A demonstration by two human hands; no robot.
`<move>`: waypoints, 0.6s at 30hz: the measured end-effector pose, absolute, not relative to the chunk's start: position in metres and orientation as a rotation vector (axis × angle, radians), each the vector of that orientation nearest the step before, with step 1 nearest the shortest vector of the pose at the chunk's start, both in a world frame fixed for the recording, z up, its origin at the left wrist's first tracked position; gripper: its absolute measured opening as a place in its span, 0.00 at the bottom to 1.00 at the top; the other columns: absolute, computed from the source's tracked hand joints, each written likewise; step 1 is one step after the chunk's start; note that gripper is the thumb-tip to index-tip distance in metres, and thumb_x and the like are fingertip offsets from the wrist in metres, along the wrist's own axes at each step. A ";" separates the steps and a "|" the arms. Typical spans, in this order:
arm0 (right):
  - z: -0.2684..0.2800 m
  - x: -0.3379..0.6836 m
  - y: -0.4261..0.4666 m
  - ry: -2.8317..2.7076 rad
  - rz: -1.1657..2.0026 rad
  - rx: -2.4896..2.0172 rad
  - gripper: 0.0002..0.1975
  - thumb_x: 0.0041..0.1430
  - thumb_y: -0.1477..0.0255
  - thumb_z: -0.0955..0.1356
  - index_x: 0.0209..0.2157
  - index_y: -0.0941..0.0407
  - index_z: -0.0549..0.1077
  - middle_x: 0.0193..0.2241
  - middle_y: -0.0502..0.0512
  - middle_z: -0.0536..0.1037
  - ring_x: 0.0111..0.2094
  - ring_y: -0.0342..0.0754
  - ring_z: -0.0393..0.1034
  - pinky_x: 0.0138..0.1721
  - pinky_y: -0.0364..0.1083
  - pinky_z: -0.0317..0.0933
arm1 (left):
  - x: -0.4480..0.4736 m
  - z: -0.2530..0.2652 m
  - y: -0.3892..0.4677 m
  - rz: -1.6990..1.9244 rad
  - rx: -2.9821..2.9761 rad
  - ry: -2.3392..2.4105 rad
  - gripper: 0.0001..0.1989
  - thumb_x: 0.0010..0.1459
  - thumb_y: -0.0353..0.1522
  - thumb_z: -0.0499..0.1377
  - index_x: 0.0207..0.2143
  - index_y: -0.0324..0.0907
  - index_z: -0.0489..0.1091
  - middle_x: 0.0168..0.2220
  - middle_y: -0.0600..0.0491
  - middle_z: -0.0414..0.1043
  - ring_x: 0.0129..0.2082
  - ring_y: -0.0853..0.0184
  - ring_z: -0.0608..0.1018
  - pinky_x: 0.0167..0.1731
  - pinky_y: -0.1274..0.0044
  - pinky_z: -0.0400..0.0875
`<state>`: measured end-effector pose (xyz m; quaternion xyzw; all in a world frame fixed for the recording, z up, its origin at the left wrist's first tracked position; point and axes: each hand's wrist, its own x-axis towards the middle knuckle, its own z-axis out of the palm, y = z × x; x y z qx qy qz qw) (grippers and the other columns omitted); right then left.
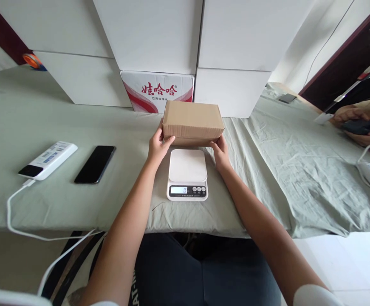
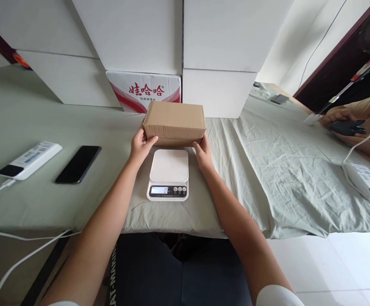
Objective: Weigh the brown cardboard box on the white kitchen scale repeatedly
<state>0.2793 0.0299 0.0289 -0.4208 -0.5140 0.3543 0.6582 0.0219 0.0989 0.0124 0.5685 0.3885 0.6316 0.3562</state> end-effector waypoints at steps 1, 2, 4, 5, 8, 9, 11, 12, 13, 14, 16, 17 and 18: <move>0.033 0.279 0.027 -1.156 0.800 -0.945 0.32 0.56 0.53 0.75 0.61 0.44 0.75 0.61 0.56 0.81 0.71 0.67 0.68 0.81 0.67 0.57 | 0.021 0.017 0.096 1.645 1.471 1.003 0.36 0.48 0.47 0.80 0.57 0.43 0.81 0.52 0.43 0.86 0.58 0.48 0.87 0.64 0.61 0.81; 0.037 0.279 0.024 -1.146 0.792 -0.938 0.33 0.55 0.52 0.76 0.62 0.44 0.75 0.62 0.57 0.81 0.71 0.67 0.67 0.81 0.67 0.58 | 0.020 0.022 0.094 1.661 1.472 0.988 0.37 0.48 0.49 0.80 0.57 0.44 0.81 0.53 0.43 0.86 0.59 0.48 0.86 0.64 0.62 0.81; 0.044 0.279 0.020 -1.111 0.774 -0.935 0.32 0.55 0.50 0.75 0.60 0.44 0.75 0.62 0.56 0.81 0.71 0.67 0.67 0.80 0.66 0.59 | 0.015 0.031 0.088 1.688 1.460 0.938 0.35 0.51 0.54 0.77 0.56 0.45 0.83 0.55 0.43 0.86 0.62 0.49 0.85 0.62 0.64 0.82; 0.046 0.279 0.018 -1.079 0.767 -0.943 0.31 0.56 0.49 0.75 0.58 0.44 0.75 0.61 0.56 0.81 0.71 0.66 0.68 0.80 0.66 0.60 | 0.011 0.035 0.086 1.700 1.441 0.919 0.33 0.54 0.57 0.74 0.54 0.45 0.84 0.56 0.43 0.86 0.62 0.50 0.85 0.59 0.66 0.83; 0.049 0.280 0.016 -0.979 0.780 -0.970 0.28 0.58 0.43 0.71 0.54 0.44 0.74 0.57 0.57 0.81 0.69 0.66 0.70 0.74 0.66 0.67 | 0.000 0.043 0.081 1.765 1.341 0.919 0.30 0.59 0.61 0.68 0.46 0.46 0.85 0.50 0.46 0.87 0.55 0.54 0.86 0.44 0.72 0.84; 0.049 0.280 0.015 -0.967 0.786 -0.968 0.28 0.60 0.41 0.70 0.52 0.44 0.73 0.56 0.57 0.81 0.68 0.66 0.71 0.71 0.66 0.69 | -0.002 0.044 0.081 1.811 1.291 0.918 0.29 0.59 0.61 0.68 0.44 0.47 0.84 0.47 0.47 0.87 0.51 0.56 0.87 0.39 0.73 0.82; 0.048 0.278 0.014 -1.002 0.788 -0.952 0.29 0.62 0.37 0.66 0.50 0.45 0.72 0.53 0.58 0.80 0.64 0.65 0.73 0.64 0.64 0.73 | -0.007 0.046 0.080 1.919 1.179 0.886 0.27 0.58 0.61 0.68 0.37 0.47 0.81 0.38 0.51 0.82 0.41 0.61 0.85 0.34 0.75 0.78; 0.047 0.277 0.012 -1.042 0.781 -0.944 0.29 0.63 0.36 0.64 0.49 0.45 0.71 0.51 0.58 0.80 0.62 0.64 0.74 0.61 0.62 0.74 | -0.008 0.047 0.081 1.965 1.132 0.866 0.27 0.58 0.61 0.68 0.34 0.47 0.77 0.33 0.53 0.78 0.37 0.64 0.82 0.32 0.75 0.76; 0.047 0.275 0.011 -1.078 0.766 -0.942 0.30 0.65 0.35 0.62 0.47 0.46 0.71 0.49 0.58 0.79 0.59 0.63 0.75 0.58 0.60 0.74 | -0.009 0.048 0.081 2.000 1.102 0.853 0.28 0.59 0.61 0.69 0.30 0.47 0.72 0.29 0.55 0.72 0.33 0.65 0.79 0.31 0.75 0.73; 0.047 0.274 0.009 -1.105 0.744 -0.944 0.29 0.66 0.35 0.61 0.46 0.46 0.70 0.47 0.57 0.78 0.56 0.62 0.76 0.55 0.59 0.74 | -0.010 0.048 0.080 2.020 1.097 0.851 0.30 0.59 0.61 0.69 0.27 0.47 0.67 0.26 0.57 0.66 0.30 0.67 0.76 0.30 0.74 0.71; 0.050 0.272 0.005 -1.114 0.701 -0.952 0.29 0.67 0.35 0.62 0.42 0.47 0.69 0.42 0.56 0.76 0.47 0.58 0.75 0.48 0.55 0.72 | -0.011 0.050 0.080 2.031 1.139 0.873 0.34 0.61 0.61 0.69 0.25 0.47 0.57 0.23 0.59 0.55 0.26 0.68 0.70 0.29 0.73 0.67; 0.052 0.271 0.003 -1.099 0.685 -0.954 0.28 0.67 0.36 0.63 0.41 0.47 0.69 0.40 0.55 0.74 0.43 0.56 0.74 0.45 0.54 0.71 | -0.012 0.051 0.079 2.033 1.165 0.886 0.35 0.62 0.61 0.68 0.25 0.48 0.54 0.23 0.60 0.51 0.25 0.69 0.67 0.29 0.72 0.66; 0.054 0.271 0.002 -1.080 0.671 -0.955 0.27 0.66 0.37 0.65 0.39 0.48 0.69 0.37 0.53 0.73 0.40 0.54 0.72 0.42 0.52 0.70 | -0.011 0.051 0.079 2.034 1.185 0.898 0.36 0.63 0.61 0.68 0.25 0.48 0.52 0.23 0.60 0.49 0.25 0.69 0.65 0.29 0.72 0.64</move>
